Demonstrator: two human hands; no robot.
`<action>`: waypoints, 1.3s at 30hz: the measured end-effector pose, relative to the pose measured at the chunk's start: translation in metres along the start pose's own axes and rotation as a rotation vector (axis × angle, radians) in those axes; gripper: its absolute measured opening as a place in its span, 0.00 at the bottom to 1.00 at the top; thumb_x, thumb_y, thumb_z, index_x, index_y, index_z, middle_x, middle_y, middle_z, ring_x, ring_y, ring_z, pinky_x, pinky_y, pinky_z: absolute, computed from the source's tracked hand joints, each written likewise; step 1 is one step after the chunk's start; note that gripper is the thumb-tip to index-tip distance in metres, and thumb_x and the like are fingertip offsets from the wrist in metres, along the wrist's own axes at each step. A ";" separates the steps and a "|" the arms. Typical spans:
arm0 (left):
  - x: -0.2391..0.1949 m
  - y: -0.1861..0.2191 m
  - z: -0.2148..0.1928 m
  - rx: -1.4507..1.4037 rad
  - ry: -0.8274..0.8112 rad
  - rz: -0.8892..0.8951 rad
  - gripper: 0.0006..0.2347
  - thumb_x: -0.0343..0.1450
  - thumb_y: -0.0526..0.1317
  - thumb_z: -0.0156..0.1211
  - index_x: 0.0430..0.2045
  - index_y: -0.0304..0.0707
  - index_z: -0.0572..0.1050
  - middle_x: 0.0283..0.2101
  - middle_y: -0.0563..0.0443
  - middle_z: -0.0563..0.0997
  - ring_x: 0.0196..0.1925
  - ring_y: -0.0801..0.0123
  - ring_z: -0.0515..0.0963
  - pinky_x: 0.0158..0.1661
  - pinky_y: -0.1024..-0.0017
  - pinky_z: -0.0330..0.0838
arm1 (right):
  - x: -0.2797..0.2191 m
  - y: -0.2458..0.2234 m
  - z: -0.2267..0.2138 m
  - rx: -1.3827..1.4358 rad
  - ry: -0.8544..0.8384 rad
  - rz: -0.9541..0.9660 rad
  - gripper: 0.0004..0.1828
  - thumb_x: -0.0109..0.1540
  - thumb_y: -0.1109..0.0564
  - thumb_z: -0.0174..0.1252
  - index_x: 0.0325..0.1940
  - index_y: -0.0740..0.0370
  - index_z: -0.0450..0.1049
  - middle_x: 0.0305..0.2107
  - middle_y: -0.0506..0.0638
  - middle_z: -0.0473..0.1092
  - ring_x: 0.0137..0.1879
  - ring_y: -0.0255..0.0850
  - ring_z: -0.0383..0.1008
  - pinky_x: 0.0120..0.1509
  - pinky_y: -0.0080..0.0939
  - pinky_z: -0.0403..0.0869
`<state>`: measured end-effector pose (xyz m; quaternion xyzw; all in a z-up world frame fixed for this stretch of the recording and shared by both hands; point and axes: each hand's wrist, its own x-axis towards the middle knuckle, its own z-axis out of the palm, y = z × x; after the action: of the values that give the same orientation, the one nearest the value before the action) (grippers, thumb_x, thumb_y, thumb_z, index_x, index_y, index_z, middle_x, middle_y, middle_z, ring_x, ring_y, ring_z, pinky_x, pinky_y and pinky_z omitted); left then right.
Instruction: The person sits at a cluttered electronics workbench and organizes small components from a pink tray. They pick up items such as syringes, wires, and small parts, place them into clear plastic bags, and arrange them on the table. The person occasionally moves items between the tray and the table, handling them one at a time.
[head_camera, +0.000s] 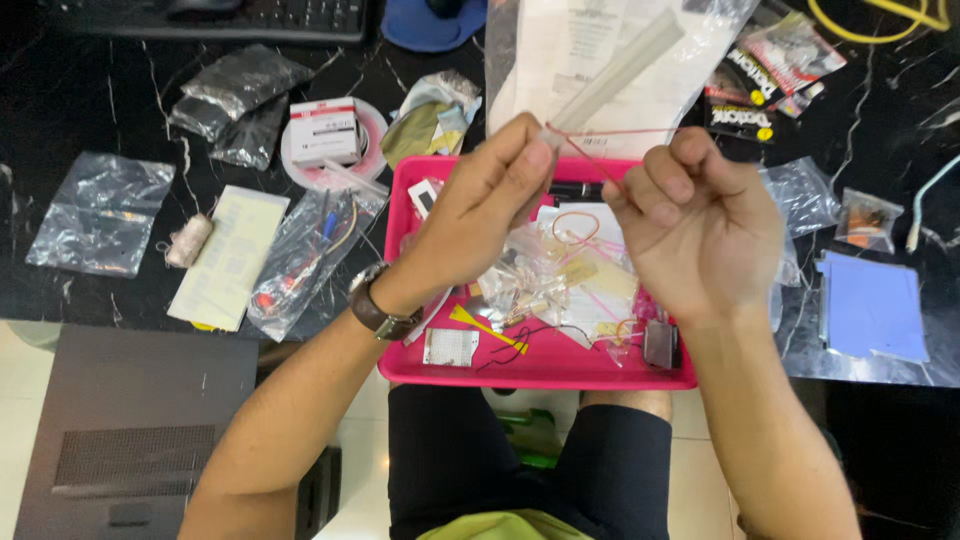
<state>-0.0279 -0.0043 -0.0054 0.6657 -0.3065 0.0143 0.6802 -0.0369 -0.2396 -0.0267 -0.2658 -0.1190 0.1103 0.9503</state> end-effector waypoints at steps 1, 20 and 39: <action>-0.002 -0.010 0.004 0.005 -0.005 0.019 0.14 0.85 0.53 0.41 0.34 0.48 0.62 0.28 0.65 0.61 0.28 0.83 0.60 0.30 0.80 0.55 | 0.002 0.007 -0.004 -0.007 -0.015 -0.013 0.08 0.74 0.55 0.53 0.49 0.60 0.74 0.31 0.45 0.61 0.35 0.37 0.60 0.73 0.52 0.74; 0.005 -0.003 0.013 0.185 -0.203 -0.179 0.13 0.85 0.41 0.41 0.51 0.32 0.73 0.26 0.52 0.69 0.29 0.67 0.71 0.31 0.63 0.72 | 0.025 -0.018 -0.030 -1.256 -0.058 -0.525 0.12 0.63 0.65 0.79 0.42 0.71 0.81 0.30 0.52 0.71 0.41 0.34 0.71 0.50 0.33 0.72; 0.009 -0.001 0.012 0.318 -0.238 -0.192 0.16 0.85 0.51 0.40 0.41 0.43 0.74 0.28 0.44 0.80 0.36 0.56 0.83 0.43 0.57 0.79 | 0.014 -0.003 -0.010 -1.260 -0.057 -0.484 0.08 0.71 0.66 0.75 0.46 0.73 0.81 0.35 0.57 0.74 0.49 0.35 0.76 0.52 0.39 0.79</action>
<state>-0.0245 -0.0186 -0.0029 0.7877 -0.3137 -0.0809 0.5241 -0.0206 -0.2436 -0.0313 -0.7320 -0.2419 -0.1891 0.6082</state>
